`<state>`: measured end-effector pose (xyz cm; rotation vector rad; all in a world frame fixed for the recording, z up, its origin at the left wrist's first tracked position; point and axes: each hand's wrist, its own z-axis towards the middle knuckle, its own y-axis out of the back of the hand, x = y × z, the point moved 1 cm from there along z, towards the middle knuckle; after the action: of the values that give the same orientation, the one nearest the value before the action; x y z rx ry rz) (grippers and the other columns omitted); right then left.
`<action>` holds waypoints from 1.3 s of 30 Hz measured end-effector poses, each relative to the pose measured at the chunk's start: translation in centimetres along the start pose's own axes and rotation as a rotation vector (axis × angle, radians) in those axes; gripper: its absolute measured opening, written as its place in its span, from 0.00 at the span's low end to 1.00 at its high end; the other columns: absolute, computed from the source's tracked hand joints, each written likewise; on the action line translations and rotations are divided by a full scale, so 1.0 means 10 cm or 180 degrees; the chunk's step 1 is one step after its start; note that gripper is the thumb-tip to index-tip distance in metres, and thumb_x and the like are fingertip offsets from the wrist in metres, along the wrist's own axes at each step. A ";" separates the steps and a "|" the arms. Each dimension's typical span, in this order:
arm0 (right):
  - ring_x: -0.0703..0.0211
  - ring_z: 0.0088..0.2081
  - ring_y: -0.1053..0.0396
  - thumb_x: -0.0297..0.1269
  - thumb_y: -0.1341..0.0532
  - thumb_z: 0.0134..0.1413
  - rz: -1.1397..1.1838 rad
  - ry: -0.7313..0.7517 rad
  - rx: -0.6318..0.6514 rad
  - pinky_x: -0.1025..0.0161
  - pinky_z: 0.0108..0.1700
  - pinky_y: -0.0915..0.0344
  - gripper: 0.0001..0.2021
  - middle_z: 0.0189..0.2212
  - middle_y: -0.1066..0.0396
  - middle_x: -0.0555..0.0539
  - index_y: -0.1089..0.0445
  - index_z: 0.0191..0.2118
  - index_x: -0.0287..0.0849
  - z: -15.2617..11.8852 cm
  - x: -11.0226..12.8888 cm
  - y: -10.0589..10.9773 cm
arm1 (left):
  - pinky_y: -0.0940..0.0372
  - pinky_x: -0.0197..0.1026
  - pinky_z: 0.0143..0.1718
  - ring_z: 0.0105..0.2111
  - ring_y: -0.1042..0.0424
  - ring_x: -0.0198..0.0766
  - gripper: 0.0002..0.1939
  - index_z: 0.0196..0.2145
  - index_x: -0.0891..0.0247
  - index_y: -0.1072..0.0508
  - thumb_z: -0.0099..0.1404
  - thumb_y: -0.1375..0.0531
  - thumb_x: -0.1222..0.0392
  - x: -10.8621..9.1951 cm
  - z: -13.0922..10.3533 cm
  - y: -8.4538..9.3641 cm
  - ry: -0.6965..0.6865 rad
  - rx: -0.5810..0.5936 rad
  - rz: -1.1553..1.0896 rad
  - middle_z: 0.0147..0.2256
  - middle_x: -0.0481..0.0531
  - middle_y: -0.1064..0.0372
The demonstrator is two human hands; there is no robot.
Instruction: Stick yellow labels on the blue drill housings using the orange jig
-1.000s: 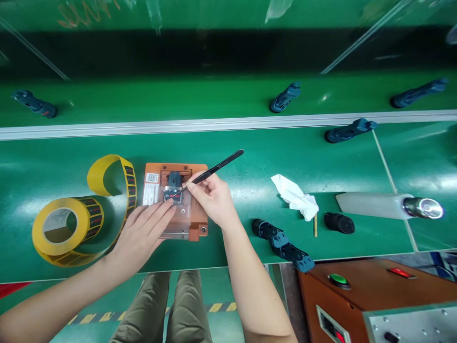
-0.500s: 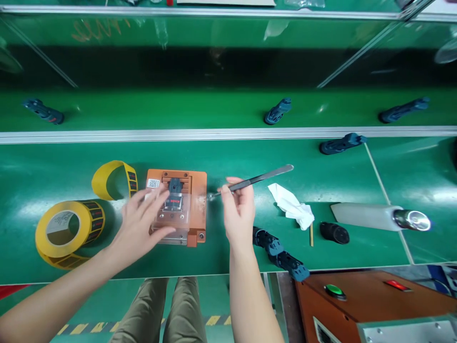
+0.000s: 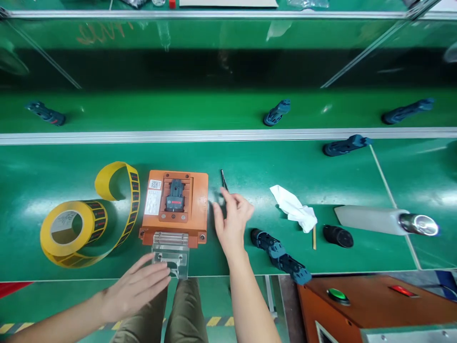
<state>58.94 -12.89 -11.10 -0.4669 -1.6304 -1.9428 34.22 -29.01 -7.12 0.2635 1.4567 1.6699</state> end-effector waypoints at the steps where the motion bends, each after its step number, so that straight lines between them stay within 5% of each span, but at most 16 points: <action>1: 0.42 0.53 0.39 0.43 0.45 0.66 0.0295 0.0306 0.0323 0.41 0.55 0.42 0.19 0.49 0.37 0.40 0.32 0.60 0.52 0.03 0.09 0.02 | 0.46 0.52 0.68 0.57 0.31 0.41 0.16 0.53 0.63 0.26 0.68 0.41 0.68 0.03 -0.05 -0.06 0.0170 -0.0019 0.0055 0.49 0.54 0.23; 4: 0.46 0.56 0.41 0.44 0.47 0.68 0.1011 0.1029 0.1278 0.45 0.58 0.43 0.17 0.53 0.38 0.44 0.29 0.57 0.61 0.11 0.29 0.02 | 0.51 0.53 0.69 0.59 0.32 0.41 0.21 0.56 0.59 0.28 0.66 0.36 0.61 0.11 -0.12 -0.21 0.0592 -0.0187 0.0175 0.51 0.54 0.23; 8: 0.45 0.58 0.44 0.45 0.47 0.68 0.1127 0.1130 0.1582 0.42 0.61 0.45 0.16 0.56 0.40 0.46 0.27 0.54 0.63 0.19 0.32 -0.11 | 0.53 0.50 0.70 0.61 0.34 0.41 0.25 0.60 0.57 0.30 0.65 0.36 0.57 0.15 -0.15 -0.35 0.0575 -0.0229 0.0275 0.53 0.53 0.25; 22: 0.46 0.57 0.47 0.44 0.44 0.67 0.1170 0.1263 0.1638 0.43 0.61 0.44 0.15 0.54 0.44 0.46 0.27 0.54 0.67 0.33 0.35 -0.27 | 0.49 0.49 0.68 0.59 0.32 0.40 0.24 0.60 0.57 0.31 0.66 0.38 0.61 0.18 -0.16 -0.40 0.0545 -0.0180 0.0257 0.52 0.52 0.24; 28: 0.51 0.51 0.40 0.41 0.48 0.69 0.1222 0.0749 0.1225 0.48 0.57 0.40 0.15 0.46 0.39 0.44 0.25 0.53 0.53 0.53 0.46 -0.28 | 0.50 0.51 0.69 0.59 0.32 0.40 0.25 0.61 0.56 0.33 0.67 0.39 0.61 0.18 -0.17 -0.42 0.0582 -0.0171 0.0262 0.54 0.53 0.26; 34: 0.43 0.46 0.36 0.52 0.27 0.42 0.0471 0.0402 0.1202 0.47 0.49 0.33 0.26 0.41 0.34 0.40 0.30 0.43 0.40 0.48 0.75 -0.24 | 0.54 0.54 0.69 0.62 0.37 0.43 0.26 0.62 0.59 0.34 0.67 0.40 0.62 0.22 -0.18 -0.45 0.0483 -0.0230 0.0318 0.57 0.55 0.28; 39: 0.44 0.43 0.29 0.45 0.29 0.45 0.0344 0.0209 0.1318 0.48 0.48 0.32 0.24 0.40 0.28 0.40 0.33 0.46 0.40 0.43 1.10 0.13 | 0.49 0.56 0.66 0.62 0.36 0.47 0.23 0.60 0.60 0.32 0.67 0.42 0.67 0.06 -0.05 -0.29 0.0663 -0.0379 0.0186 0.57 0.56 0.28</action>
<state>50.68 -10.91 -2.76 -0.3132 -1.8602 -1.4728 34.92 -29.14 -10.04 0.0681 1.5055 1.8691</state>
